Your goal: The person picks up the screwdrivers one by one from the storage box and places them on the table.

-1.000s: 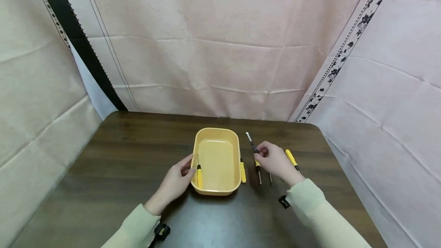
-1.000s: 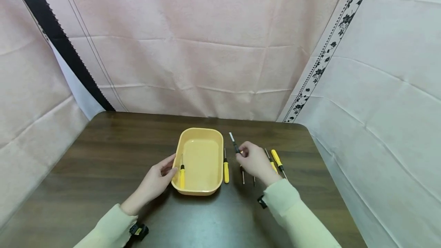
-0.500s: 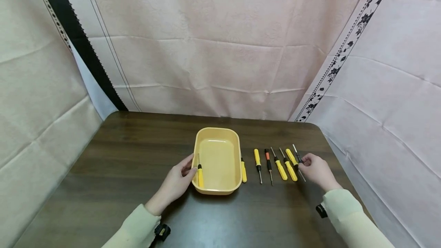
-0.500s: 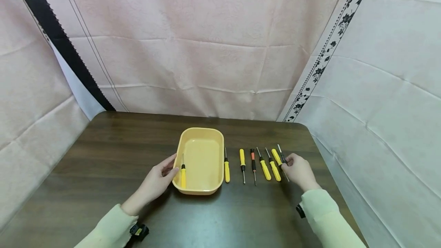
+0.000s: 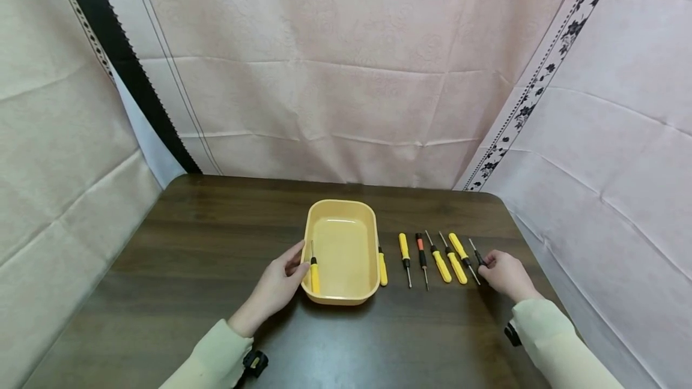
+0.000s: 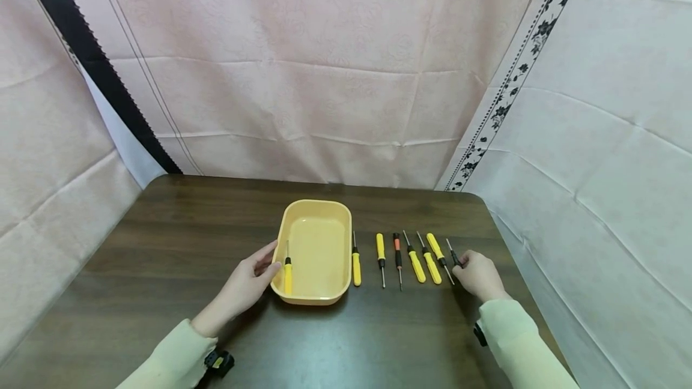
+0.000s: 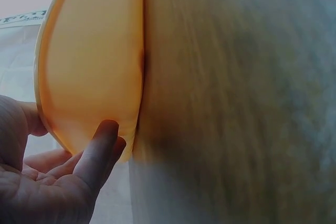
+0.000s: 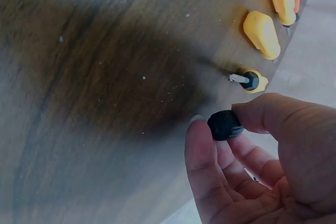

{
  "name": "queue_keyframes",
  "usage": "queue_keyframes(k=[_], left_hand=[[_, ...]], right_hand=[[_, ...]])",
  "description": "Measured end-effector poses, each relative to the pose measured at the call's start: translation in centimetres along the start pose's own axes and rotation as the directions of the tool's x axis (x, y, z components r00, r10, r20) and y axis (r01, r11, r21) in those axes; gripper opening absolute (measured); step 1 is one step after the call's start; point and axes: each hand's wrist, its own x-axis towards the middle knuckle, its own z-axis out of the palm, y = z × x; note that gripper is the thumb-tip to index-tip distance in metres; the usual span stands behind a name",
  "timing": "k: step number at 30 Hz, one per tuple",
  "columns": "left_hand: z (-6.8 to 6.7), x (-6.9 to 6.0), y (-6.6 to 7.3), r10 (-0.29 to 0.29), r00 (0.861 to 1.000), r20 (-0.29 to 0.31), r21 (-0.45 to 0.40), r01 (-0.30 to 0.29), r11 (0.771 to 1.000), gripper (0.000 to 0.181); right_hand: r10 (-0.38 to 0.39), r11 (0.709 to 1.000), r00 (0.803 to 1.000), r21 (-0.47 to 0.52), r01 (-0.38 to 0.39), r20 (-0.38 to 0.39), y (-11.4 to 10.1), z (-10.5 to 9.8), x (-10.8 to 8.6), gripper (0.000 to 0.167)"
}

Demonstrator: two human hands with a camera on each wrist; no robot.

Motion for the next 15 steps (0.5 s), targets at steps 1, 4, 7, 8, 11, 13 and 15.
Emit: queue_keyframes(k=[1, 4, 7, 8, 11, 13, 15], left_hand=[[-0.01, 0.02, -0.02, -0.007, 1.0, 0.0, -0.001, 0.007, 1.0, 0.054], [-0.02, 0.07, -0.09, -0.012, 1.0, 0.001, -0.002, 0.012, 1.0, 0.054], [-0.03, 0.06, -0.08, -0.006, 1.0, 0.003, -0.001, 0.006, 1.0, 0.054], [-0.04, 0.03, -0.06, -0.005, 1.0, 0.003, -0.001, 0.005, 1.0, 0.054], [-0.09, -0.09, 0.01, -0.004, 1.0, 0.004, -0.002, 0.004, 1.0, 0.054], [-0.11, -0.16, 0.05, -0.006, 1.0, 0.005, -0.003, 0.006, 1.0, 0.054], [-0.11, -0.15, 0.01, -0.003, 1.0, 0.007, -0.007, 0.003, 1.0, 0.054]], right_hand=[[-0.001, 1.0, 1.0, -0.003, 0.001, 0.001, -0.02, 0.04, 0.05, 0.016], [0.001, 1.0, 1.0, -0.011, 0.0, 0.008, -0.01, 0.1, 0.18, 0.015], [0.001, 1.0, 1.0, -0.015, -0.001, 0.012, 0.06, 0.15, 0.29, 0.016], [-0.001, 1.0, 1.0, -0.018, 0.001, 0.013, 0.09, 0.17, 0.31, 0.015], [-0.009, 1.0, 1.0, -0.021, 0.009, 0.015, 0.17, 0.28, 0.35, 0.015], [-0.012, 1.0, 1.0, -0.023, 0.012, 0.017, 0.22, 0.34, 0.34, 0.015], [-0.01, 1.0, 1.0, -0.023, 0.011, 0.019, 0.26, 0.38, 0.33, 0.015]])
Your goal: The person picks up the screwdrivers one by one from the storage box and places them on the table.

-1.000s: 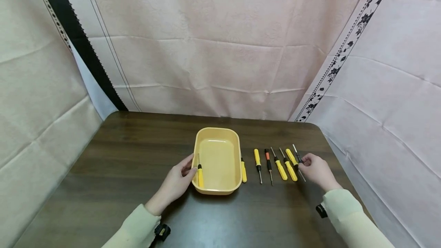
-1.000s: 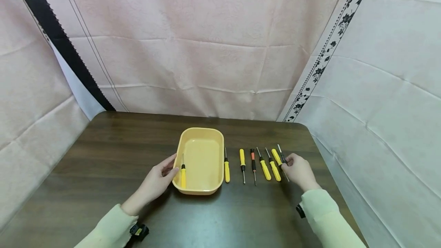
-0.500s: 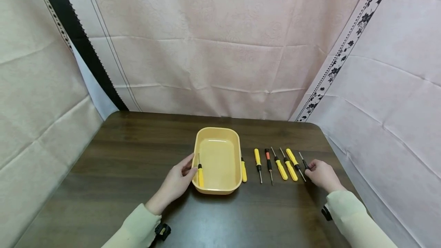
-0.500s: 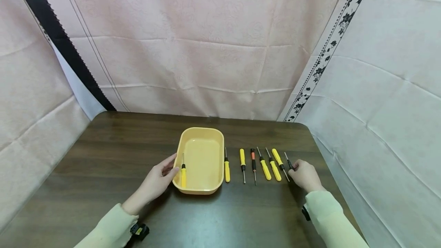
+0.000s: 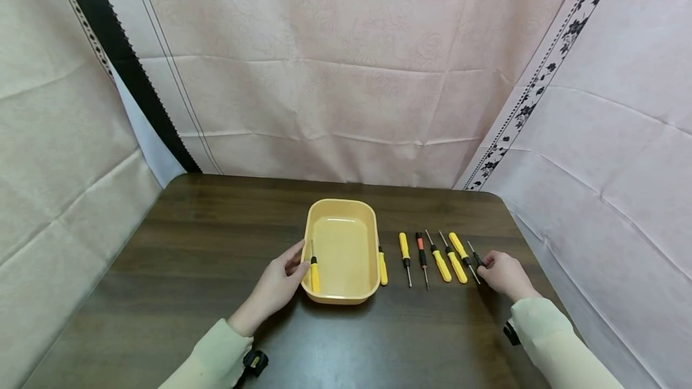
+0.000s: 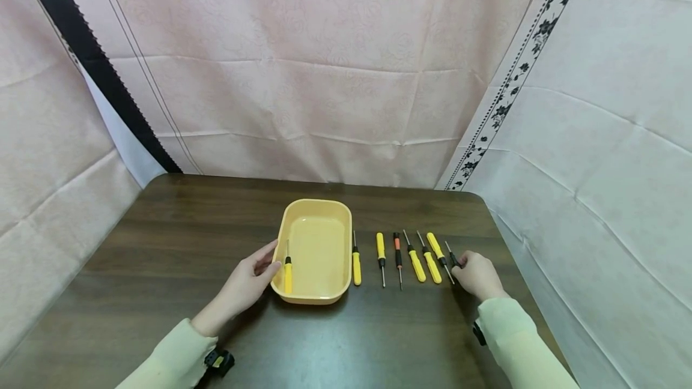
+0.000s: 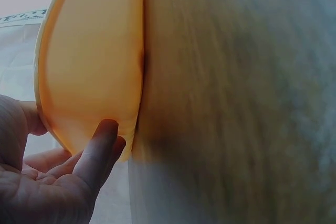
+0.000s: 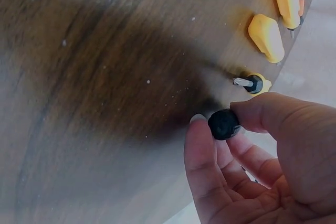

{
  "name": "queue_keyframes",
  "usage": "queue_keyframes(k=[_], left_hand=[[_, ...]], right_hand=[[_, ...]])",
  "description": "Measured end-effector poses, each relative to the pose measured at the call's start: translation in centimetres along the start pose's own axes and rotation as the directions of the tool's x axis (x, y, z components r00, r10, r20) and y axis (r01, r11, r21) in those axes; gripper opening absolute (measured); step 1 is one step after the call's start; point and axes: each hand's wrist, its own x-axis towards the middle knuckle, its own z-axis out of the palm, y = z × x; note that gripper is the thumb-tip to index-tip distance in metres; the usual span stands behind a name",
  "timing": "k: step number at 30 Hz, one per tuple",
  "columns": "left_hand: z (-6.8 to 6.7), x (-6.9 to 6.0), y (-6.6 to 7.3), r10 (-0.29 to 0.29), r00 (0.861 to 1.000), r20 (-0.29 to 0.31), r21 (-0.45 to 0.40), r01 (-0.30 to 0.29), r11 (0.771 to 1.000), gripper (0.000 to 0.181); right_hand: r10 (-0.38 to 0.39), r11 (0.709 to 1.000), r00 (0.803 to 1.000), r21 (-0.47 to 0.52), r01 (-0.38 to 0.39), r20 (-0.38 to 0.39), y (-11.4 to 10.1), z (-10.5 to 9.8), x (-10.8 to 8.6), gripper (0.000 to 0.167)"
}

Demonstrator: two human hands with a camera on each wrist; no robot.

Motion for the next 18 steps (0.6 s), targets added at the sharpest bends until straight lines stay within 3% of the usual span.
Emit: queue_keyframes(k=[18], left_hand=[[0.13, 0.2, -0.44, -0.026, 1.0, 0.0, -0.006, 0.026, 1.0, 0.054]], right_hand=[[0.035, 0.999, 0.999, 0.0, -0.035, 0.018, -0.27, 0.13, 0.0, 0.019]])
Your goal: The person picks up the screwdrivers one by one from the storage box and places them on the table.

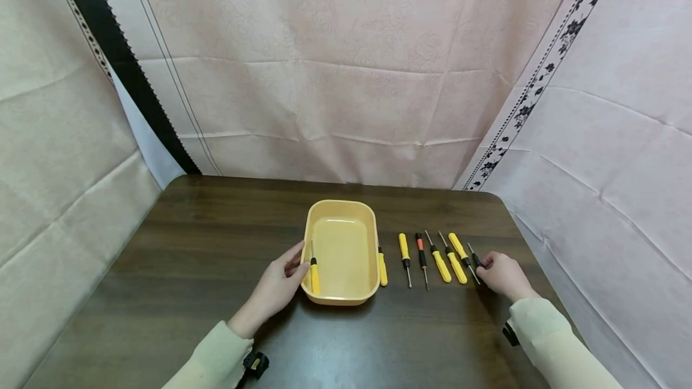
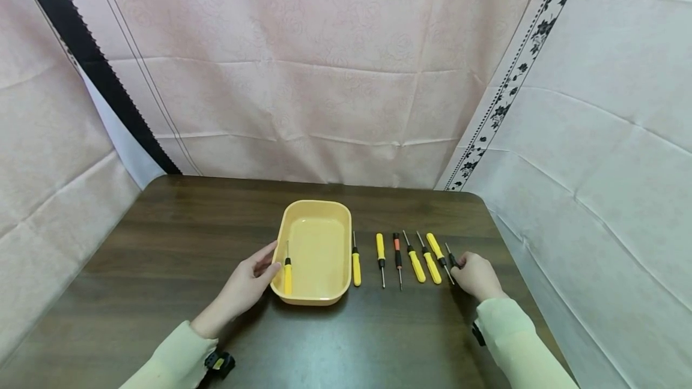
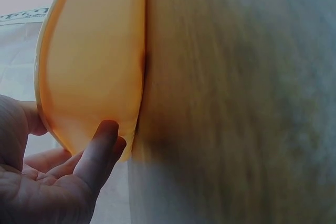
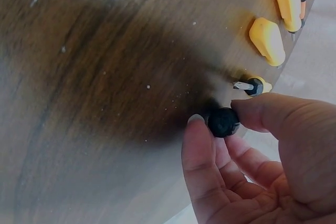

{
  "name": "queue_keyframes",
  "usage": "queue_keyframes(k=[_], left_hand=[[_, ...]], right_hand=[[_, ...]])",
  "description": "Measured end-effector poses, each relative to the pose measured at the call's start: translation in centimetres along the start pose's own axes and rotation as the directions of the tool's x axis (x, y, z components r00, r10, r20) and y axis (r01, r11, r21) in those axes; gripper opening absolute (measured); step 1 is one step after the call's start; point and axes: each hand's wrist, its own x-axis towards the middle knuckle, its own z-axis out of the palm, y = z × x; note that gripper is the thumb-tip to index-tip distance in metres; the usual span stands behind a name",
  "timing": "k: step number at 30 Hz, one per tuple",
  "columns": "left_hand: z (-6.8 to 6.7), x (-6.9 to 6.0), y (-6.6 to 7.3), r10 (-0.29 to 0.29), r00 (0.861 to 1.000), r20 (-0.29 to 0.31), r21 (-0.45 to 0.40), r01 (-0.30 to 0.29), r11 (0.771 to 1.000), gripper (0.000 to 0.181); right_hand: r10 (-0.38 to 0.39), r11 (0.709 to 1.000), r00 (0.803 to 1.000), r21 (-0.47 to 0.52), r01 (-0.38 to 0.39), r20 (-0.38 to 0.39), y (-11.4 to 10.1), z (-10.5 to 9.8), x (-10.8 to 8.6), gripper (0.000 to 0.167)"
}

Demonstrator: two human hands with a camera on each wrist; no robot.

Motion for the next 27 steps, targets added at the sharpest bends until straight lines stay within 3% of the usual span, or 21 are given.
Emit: queue_keyframes(k=[19, 27], left_hand=[[0.1, 0.2, -0.4, -0.005, 1.0, 0.007, 0.012, 0.004, 1.0, 0.054], [0.1, 0.0, -0.3, 0.004, 1.0, 0.011, 0.017, -0.004, 1.0, 0.055]], right_hand=[[0.034, 0.999, 0.999, -0.026, -0.034, -0.012, -0.8, -0.8, 0.2, 0.022], [0.014, 1.0, 0.999, 0.022, -0.013, -0.044, -4.5, -1.7, 0.0, 0.028]])
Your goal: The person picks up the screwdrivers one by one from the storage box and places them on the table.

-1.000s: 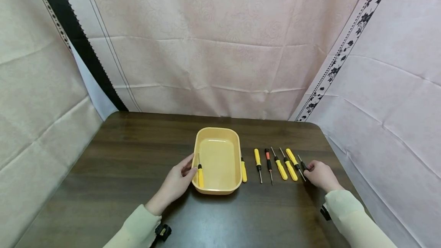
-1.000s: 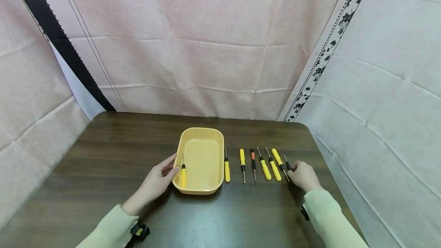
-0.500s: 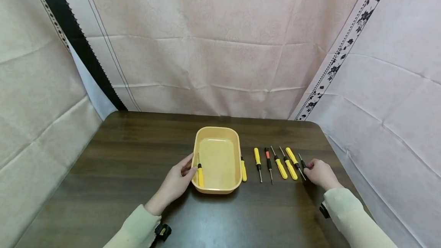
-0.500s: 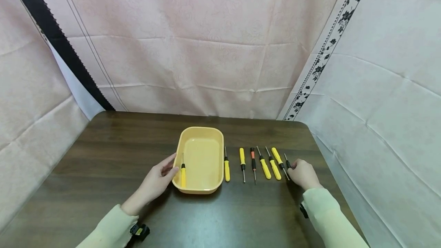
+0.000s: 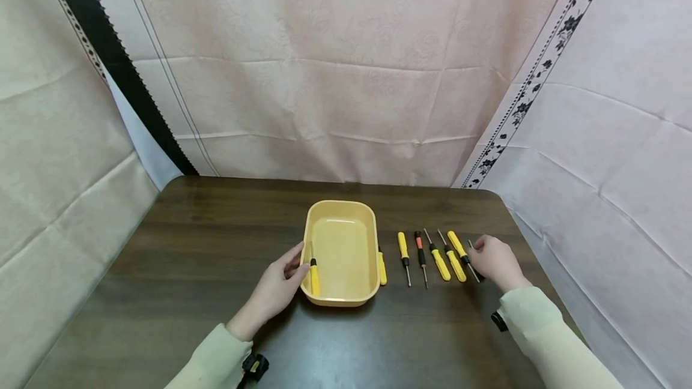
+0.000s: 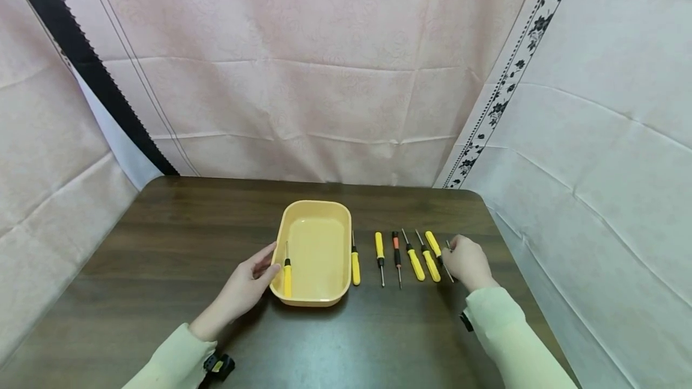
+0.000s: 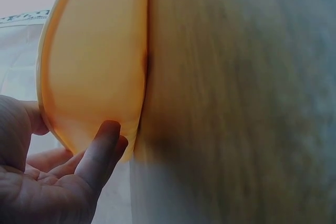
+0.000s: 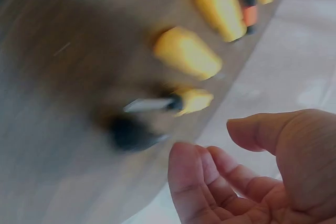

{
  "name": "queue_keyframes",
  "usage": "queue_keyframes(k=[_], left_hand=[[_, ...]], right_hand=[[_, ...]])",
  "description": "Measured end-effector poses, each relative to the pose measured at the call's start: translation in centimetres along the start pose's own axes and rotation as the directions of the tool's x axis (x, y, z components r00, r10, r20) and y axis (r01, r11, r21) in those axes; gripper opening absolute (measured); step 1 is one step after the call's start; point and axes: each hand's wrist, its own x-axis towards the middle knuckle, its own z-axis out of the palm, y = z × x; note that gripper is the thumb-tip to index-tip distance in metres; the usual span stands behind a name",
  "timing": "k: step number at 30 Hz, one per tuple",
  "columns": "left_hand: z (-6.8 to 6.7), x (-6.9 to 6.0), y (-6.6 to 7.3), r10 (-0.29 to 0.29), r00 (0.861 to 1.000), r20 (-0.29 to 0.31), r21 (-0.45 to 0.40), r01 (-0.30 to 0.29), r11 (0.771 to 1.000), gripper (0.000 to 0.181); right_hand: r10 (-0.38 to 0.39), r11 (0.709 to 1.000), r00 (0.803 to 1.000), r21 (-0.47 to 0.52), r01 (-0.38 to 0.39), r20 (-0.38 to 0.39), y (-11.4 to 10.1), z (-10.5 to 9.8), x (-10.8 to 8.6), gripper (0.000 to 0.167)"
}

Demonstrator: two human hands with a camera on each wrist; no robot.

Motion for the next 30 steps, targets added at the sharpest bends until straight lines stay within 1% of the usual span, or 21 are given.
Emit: queue_keyframes(k=[4, 9, 14, 18, 20, 22, 23, 27, 30], left_hand=[[0.1, -0.1, 0.1, 0.002, 1.0, -0.001, 0.012, -0.002, 1.0, 0.055], [0.1, -0.1, 0.2, 0.001, 1.0, -0.002, 0.014, -0.001, 1.0, 0.054], [0.3, -0.1, 0.3, 0.004, 1.0, -0.003, 0.007, -0.004, 1.0, 0.054], [0.5, -0.1, 0.4, 0.046, 0.999, 0.0, -0.003, -0.046, 0.999, 0.053], [0.5, -0.1, 0.4, 0.068, 0.998, -0.001, -0.003, -0.068, 0.998, 0.053], [0.5, -0.2, 0.4, 0.08, 0.997, -0.008, -0.002, -0.08, 0.997, 0.053], [0.5, -0.2, 0.4, 0.076, 0.997, -0.011, -0.002, -0.076, 0.997, 0.053], [0.4, -0.2, 0.4, 0.064, 0.998, -0.009, -0.007, -0.064, 0.998, 0.053], [0.4, -0.3, 0.4, 0.061, 0.998, -0.002, -0.01, -0.061, 0.998, 0.052]], right_hand=[[-0.059, 0.994, 0.998, 0.086, 0.061, -0.025, -3.4, -0.1, -0.3, 0.032], [-0.153, 0.97, 0.986, 0.18, 0.163, -0.066, -8.4, 0.3, -0.9, 0.033], [-0.206, 0.946, 0.974, 0.237, 0.223, -0.097, -13.3, 1.8, -1.7, 0.03], [-0.248, 0.923, 0.963, 0.276, 0.268, -0.103, -16.7, 3.5, -2.3, 0.025], [-0.274, 0.916, 0.959, 0.287, 0.282, -0.067, -18.2, 4.7, -2.4, 0.025], [-0.304, 0.915, 0.953, 0.281, 0.291, 0.005, -19.6, 6.0, -2.6, 0.026], [-0.316, 0.917, 0.947, 0.274, 0.291, 0.054, -20.2, 6.6, -2.6, 0.028], [-0.353, 0.927, 0.908, 0.216, 0.307, 0.225, -22.2, 9.0, -2.9, 0.032], [-0.362, 0.931, 0.879, 0.171, 0.323, 0.311, -23.3, 10.6, -3.3, 0.029]])
